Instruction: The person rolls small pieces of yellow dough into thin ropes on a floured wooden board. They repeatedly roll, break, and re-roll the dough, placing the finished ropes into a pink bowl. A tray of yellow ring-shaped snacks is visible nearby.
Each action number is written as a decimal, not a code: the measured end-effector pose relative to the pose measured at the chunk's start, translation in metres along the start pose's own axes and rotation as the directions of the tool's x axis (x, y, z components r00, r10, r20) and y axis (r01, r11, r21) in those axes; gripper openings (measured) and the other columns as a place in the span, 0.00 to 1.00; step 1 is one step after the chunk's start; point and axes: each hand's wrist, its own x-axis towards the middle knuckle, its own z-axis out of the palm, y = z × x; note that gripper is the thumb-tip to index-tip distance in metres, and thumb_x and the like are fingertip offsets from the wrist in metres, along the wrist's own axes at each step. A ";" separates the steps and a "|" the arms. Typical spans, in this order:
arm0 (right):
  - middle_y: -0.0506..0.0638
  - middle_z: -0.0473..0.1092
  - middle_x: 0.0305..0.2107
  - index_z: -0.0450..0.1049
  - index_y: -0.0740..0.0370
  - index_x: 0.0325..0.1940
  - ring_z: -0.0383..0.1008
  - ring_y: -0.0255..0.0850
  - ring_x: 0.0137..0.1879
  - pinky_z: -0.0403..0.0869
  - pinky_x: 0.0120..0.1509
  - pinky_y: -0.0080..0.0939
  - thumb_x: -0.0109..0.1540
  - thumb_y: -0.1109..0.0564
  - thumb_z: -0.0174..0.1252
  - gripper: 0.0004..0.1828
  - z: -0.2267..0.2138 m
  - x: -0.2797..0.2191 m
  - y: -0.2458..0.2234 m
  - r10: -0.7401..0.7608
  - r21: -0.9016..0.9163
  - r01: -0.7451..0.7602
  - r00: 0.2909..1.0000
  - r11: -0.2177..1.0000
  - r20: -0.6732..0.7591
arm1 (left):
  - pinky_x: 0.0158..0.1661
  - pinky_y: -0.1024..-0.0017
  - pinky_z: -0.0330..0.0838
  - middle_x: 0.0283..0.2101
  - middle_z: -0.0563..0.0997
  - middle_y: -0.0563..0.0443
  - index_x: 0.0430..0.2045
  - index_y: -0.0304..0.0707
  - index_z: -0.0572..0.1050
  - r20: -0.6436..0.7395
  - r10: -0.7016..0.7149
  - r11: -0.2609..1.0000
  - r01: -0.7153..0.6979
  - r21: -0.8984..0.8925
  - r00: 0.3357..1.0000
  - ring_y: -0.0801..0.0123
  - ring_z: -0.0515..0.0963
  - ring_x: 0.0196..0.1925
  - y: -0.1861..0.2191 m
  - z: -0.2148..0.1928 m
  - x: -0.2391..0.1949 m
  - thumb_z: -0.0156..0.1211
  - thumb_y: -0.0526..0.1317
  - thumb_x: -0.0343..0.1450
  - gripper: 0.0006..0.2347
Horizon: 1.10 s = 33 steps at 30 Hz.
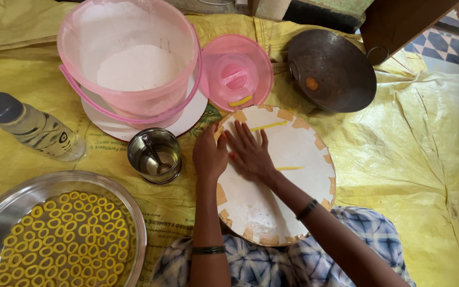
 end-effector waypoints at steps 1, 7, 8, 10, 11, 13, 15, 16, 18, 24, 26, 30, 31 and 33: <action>0.56 0.38 0.79 0.47 0.49 0.81 0.35 0.51 0.83 0.33 0.76 0.74 0.70 0.37 0.35 0.36 0.000 -0.012 -0.005 -0.017 -0.002 0.017 0.999 1.000 0.033 | 0.56 0.56 0.68 0.56 0.79 0.40 0.56 0.37 0.74 0.003 -0.011 1.000 0.011 -0.011 1.000 0.48 0.76 0.59 0.000 0.000 0.000 0.58 0.39 0.72 0.17; 0.55 0.38 0.79 0.46 0.47 0.82 0.35 0.50 0.83 0.31 0.76 0.74 0.70 0.36 0.35 0.37 -0.001 -0.067 -0.017 -0.129 -0.031 0.133 0.987 0.991 0.100 | 0.55 0.55 0.68 0.55 0.80 0.40 0.56 0.36 0.73 -0.018 0.027 1.000 -0.027 -0.005 0.999 0.48 0.76 0.59 0.002 0.001 -0.001 0.58 0.38 0.72 0.18; 0.55 0.37 0.79 0.46 0.47 0.82 0.35 0.50 0.83 0.31 0.76 0.75 0.70 0.36 0.35 0.37 -0.001 -0.066 -0.015 -0.131 -0.036 0.136 0.985 0.990 0.111 | 0.55 0.55 0.68 0.55 0.80 0.40 0.56 0.36 0.74 -0.016 0.024 1.000 -0.024 0.000 1.000 0.47 0.76 0.59 0.002 0.001 -0.001 0.58 0.39 0.72 0.17; 0.55 0.38 0.79 0.46 0.49 0.81 0.35 0.50 0.83 0.32 0.77 0.75 0.70 0.36 0.36 0.37 0.004 -0.044 -0.012 -0.107 -0.059 0.110 0.993 0.992 0.055 | 0.55 0.55 0.68 0.55 0.80 0.40 0.56 0.36 0.74 -0.014 0.017 1.000 -0.017 0.010 1.000 0.47 0.76 0.59 0.003 0.000 -0.001 0.58 0.39 0.72 0.17; 0.55 0.38 0.79 0.46 0.51 0.81 0.36 0.50 0.84 0.32 0.77 0.75 0.70 0.36 0.36 0.38 0.006 -0.028 -0.009 -0.096 -0.071 0.098 0.995 0.993 0.027 | 0.55 0.55 0.69 0.55 0.80 0.39 0.56 0.36 0.74 -0.013 0.003 1.000 -0.003 0.011 1.000 0.47 0.77 0.58 0.003 0.000 -0.001 0.58 0.40 0.72 0.17; 0.54 0.39 0.80 0.47 0.49 0.82 0.36 0.49 0.84 0.32 0.77 0.75 0.69 0.38 0.38 0.38 0.009 0.005 -0.003 -0.002 -0.039 0.002 1.000 0.999 -0.019 | 0.55 0.55 0.69 0.54 0.80 0.39 0.55 0.37 0.75 -0.010 -0.027 1.000 0.027 0.016 1.000 0.47 0.77 0.58 0.003 -0.001 -0.001 0.58 0.40 0.72 0.17; 0.54 0.39 0.80 0.48 0.47 0.81 0.37 0.48 0.84 0.33 0.77 0.76 0.70 0.39 0.39 0.36 0.009 0.030 0.002 0.071 -0.014 -0.071 0.997 0.997 -0.034 | 0.55 0.55 0.69 0.54 0.80 0.39 0.55 0.37 0.75 -0.022 -0.025 0.999 0.026 0.025 0.999 0.47 0.77 0.58 0.002 -0.001 -0.001 0.58 0.40 0.72 0.17; 0.53 0.39 0.80 0.49 0.46 0.81 0.37 0.47 0.84 0.33 0.78 0.76 0.70 0.39 0.39 0.35 0.009 0.035 0.002 0.107 0.000 -0.108 0.993 0.994 -0.044 | 0.55 0.55 0.69 0.55 0.80 0.40 0.55 0.37 0.75 -0.029 -0.023 0.999 0.024 0.032 0.999 0.47 0.77 0.57 0.001 -0.002 0.000 0.57 0.40 0.71 0.17; 0.53 0.39 0.80 0.48 0.46 0.81 0.36 0.48 0.84 0.32 0.77 0.75 0.70 0.39 0.38 0.35 0.006 0.027 -0.002 0.049 -0.014 -0.049 0.998 0.999 -0.038 | 0.54 0.54 0.69 0.54 0.81 0.40 0.54 0.36 0.75 -0.050 -0.023 0.998 0.025 0.054 0.999 0.46 0.78 0.56 0.000 -0.003 0.002 0.58 0.40 0.71 0.17; 0.53 0.39 0.79 0.47 0.44 0.82 0.37 0.49 0.83 0.31 0.77 0.75 0.71 0.35 0.34 0.35 -0.002 -0.055 -0.027 -0.154 -0.034 0.156 0.986 0.987 0.069 | 0.52 0.55 0.72 0.51 0.83 0.40 0.52 0.35 0.76 -0.086 -0.046 0.999 0.047 0.008 0.995 0.47 0.80 0.54 0.000 -0.006 0.002 0.58 0.39 0.72 0.15; 0.52 0.39 0.79 0.48 0.44 0.82 0.37 0.49 0.83 0.32 0.77 0.75 0.71 0.35 0.34 0.35 -0.002 -0.067 -0.031 -0.172 -0.041 0.176 0.982 0.984 0.077 | 0.52 0.54 0.72 0.51 0.83 0.40 0.52 0.34 0.76 -0.095 -0.036 0.999 0.036 0.003 0.995 0.47 0.81 0.54 0.001 -0.007 0.000 0.58 0.39 0.72 0.15; 0.51 0.39 0.79 0.49 0.43 0.80 0.37 0.48 0.83 0.33 0.77 0.75 0.70 0.35 0.36 0.34 0.003 -0.047 -0.027 -0.122 -0.072 0.127 0.990 0.989 0.069 | 0.52 0.54 0.71 0.51 0.82 0.39 0.52 0.33 0.76 -0.096 -0.029 1.000 0.029 0.000 0.995 0.46 0.80 0.54 0.003 -0.008 0.000 0.59 0.40 0.72 0.15; 0.51 0.39 0.79 0.50 0.43 0.80 0.37 0.48 0.83 0.33 0.77 0.75 0.70 0.35 0.37 0.34 0.006 -0.031 -0.023 -0.100 -0.081 0.105 0.993 0.991 0.068 | 0.52 0.54 0.71 0.52 0.82 0.39 0.52 0.33 0.76 -0.091 -0.029 1.000 0.029 0.001 0.995 0.46 0.80 0.54 0.003 -0.007 0.000 0.59 0.40 0.72 0.15; 0.50 0.40 0.79 0.49 0.45 0.81 0.36 0.47 0.84 0.33 0.77 0.76 0.69 0.38 0.37 0.35 0.010 0.001 -0.012 -0.060 -0.050 0.060 0.998 0.997 0.003 | 0.52 0.54 0.72 0.51 0.82 0.39 0.52 0.34 0.76 -0.099 -0.029 0.999 0.031 0.014 0.995 0.47 0.80 0.54 0.004 -0.007 0.000 0.59 0.40 0.72 0.15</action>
